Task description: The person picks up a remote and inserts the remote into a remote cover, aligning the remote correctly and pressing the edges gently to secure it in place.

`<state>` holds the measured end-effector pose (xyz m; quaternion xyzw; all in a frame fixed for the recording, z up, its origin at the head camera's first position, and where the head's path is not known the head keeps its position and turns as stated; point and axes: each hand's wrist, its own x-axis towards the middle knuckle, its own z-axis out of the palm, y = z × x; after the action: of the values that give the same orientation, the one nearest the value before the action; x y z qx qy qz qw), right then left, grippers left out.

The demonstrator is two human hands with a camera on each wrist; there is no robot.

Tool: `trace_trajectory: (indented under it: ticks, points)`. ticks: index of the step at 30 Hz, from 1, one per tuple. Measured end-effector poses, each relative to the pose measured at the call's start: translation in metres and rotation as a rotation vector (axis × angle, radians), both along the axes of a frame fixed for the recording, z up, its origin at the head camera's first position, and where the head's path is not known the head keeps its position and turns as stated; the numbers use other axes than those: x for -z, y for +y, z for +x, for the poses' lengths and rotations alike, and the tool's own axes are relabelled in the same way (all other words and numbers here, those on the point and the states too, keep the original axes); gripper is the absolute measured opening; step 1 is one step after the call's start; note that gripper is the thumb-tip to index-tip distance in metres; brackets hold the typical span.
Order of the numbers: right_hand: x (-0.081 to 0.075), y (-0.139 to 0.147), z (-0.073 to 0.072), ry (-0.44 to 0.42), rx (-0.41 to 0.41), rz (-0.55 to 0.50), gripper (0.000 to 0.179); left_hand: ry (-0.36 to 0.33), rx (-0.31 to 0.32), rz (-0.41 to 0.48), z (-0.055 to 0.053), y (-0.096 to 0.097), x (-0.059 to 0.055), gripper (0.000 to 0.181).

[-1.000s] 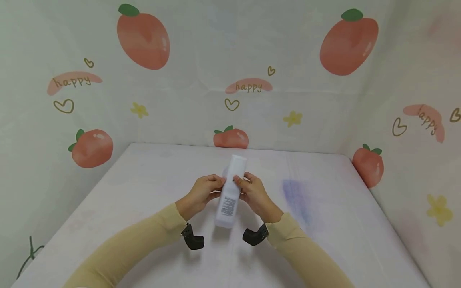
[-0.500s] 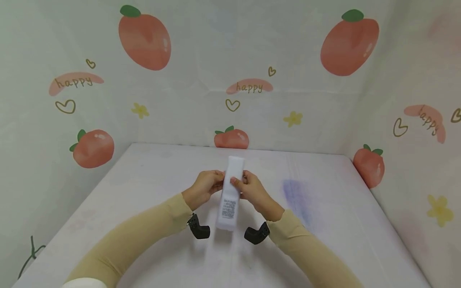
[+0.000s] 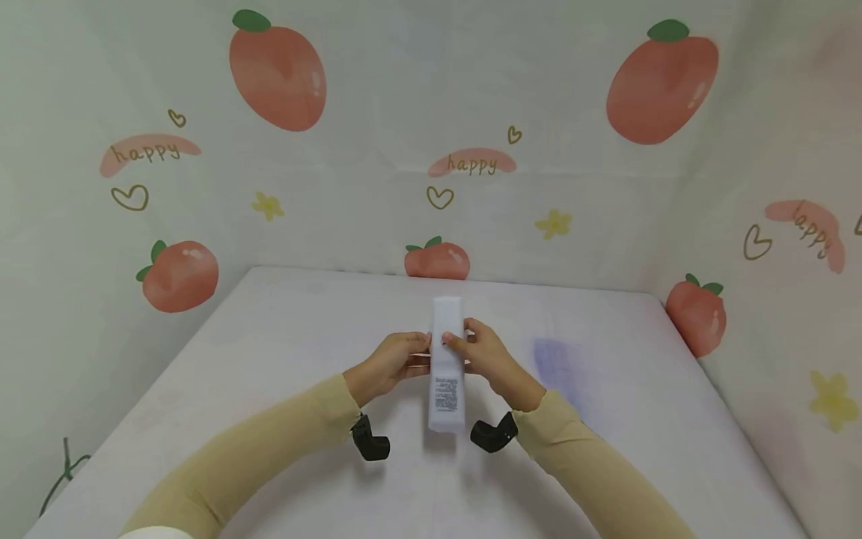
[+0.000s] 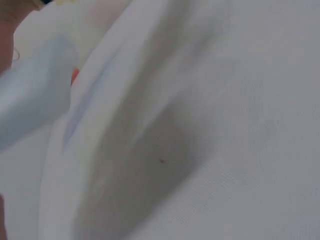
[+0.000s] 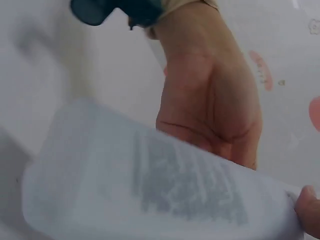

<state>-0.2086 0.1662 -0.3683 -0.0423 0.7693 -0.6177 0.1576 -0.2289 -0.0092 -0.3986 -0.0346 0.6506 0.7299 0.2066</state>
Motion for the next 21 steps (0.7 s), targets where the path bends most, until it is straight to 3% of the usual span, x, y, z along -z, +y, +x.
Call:
trace_trajectory:
  ticks: [4, 7, 10, 14, 21]
  points:
    - [0.001, 0.003, -0.001, -0.034, 0.034, -0.104, 0.05, 0.125, 0.001, 0.04, 0.004, -0.002, 0.0, 0.031]
    - [0.001, 0.002, -0.001, -0.042, 0.047, -0.15, 0.05, 0.194, 0.033, 0.021, 0.006, -0.003, -0.002, 0.036]
    - [0.001, -0.001, 0.0, -0.044, 0.037, -0.171, 0.05, 0.233, 0.086, -0.034, 0.008, -0.003, -0.005, 0.038]
    - [0.002, -0.003, 0.001, -0.058, 0.019, -0.195, 0.05, 0.235, 0.125, -0.101, 0.008, -0.002, -0.007, 0.042]
    - [0.005, -0.003, 0.002, -0.164, 0.098, -0.366, 0.057, 0.211, 0.008, -0.04, 0.004, -0.002, -0.009, 0.038]
